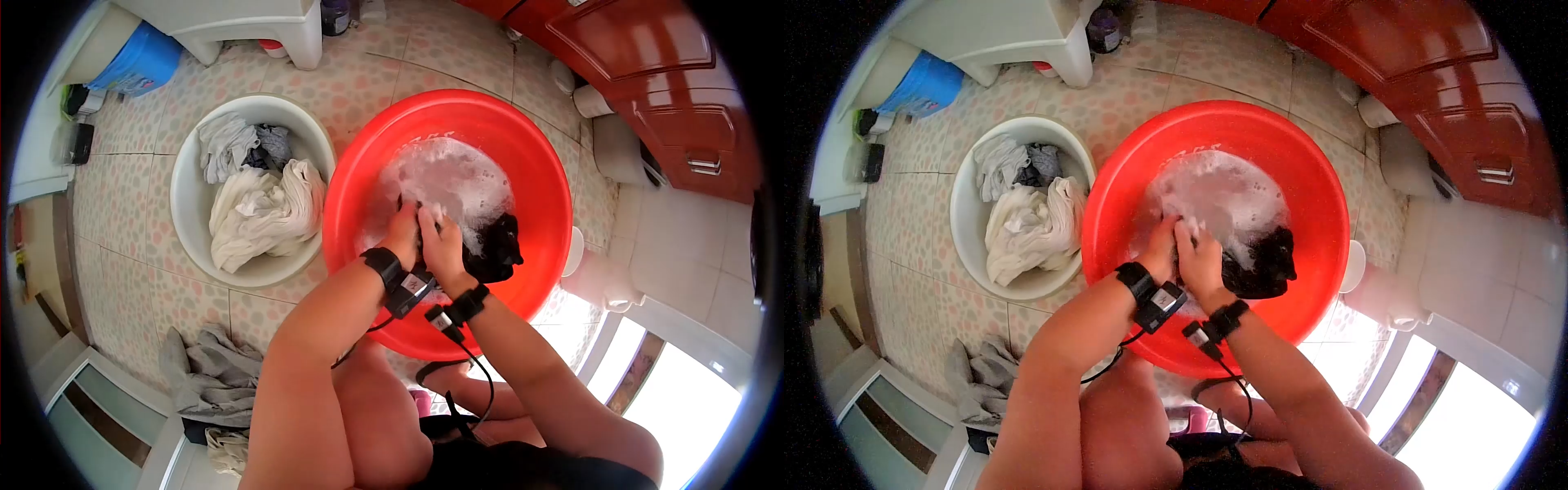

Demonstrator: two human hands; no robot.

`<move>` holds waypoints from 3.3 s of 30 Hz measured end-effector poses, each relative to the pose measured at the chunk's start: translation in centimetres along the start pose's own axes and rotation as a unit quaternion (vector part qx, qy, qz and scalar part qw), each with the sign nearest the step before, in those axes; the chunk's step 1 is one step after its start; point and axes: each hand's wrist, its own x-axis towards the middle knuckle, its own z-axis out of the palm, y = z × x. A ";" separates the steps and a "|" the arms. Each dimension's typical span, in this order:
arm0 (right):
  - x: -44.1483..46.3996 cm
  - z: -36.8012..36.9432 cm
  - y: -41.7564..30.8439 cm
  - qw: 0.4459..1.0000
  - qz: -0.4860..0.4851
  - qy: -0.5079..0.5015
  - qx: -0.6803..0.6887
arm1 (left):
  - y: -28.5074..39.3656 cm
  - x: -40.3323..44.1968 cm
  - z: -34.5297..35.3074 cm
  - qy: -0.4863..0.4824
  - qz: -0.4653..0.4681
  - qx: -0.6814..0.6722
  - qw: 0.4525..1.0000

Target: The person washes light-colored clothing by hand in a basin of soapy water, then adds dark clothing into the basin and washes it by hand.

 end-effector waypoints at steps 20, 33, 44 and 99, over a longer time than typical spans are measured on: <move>2.7 -0.1 2.7 0.994 -0.082 -0.067 -0.032 | 0.7 5.7 -4.0 0.065 0.006 0.042 0.997; 7.2 -3.3 4.3 0.946 -0.029 -0.069 -0.315 | -2.3 0.6 1.6 0.129 0.113 0.215 0.961; 5.9 -1.1 8.3 0.961 -0.150 -0.099 -0.211 | -0.1 6.9 -2.6 0.080 -0.051 0.059 0.994; 2.5 0.4 1.6 0.989 -0.124 -0.079 -0.017 | 2.4 3.4 -3.1 -0.003 0.057 0.100 0.993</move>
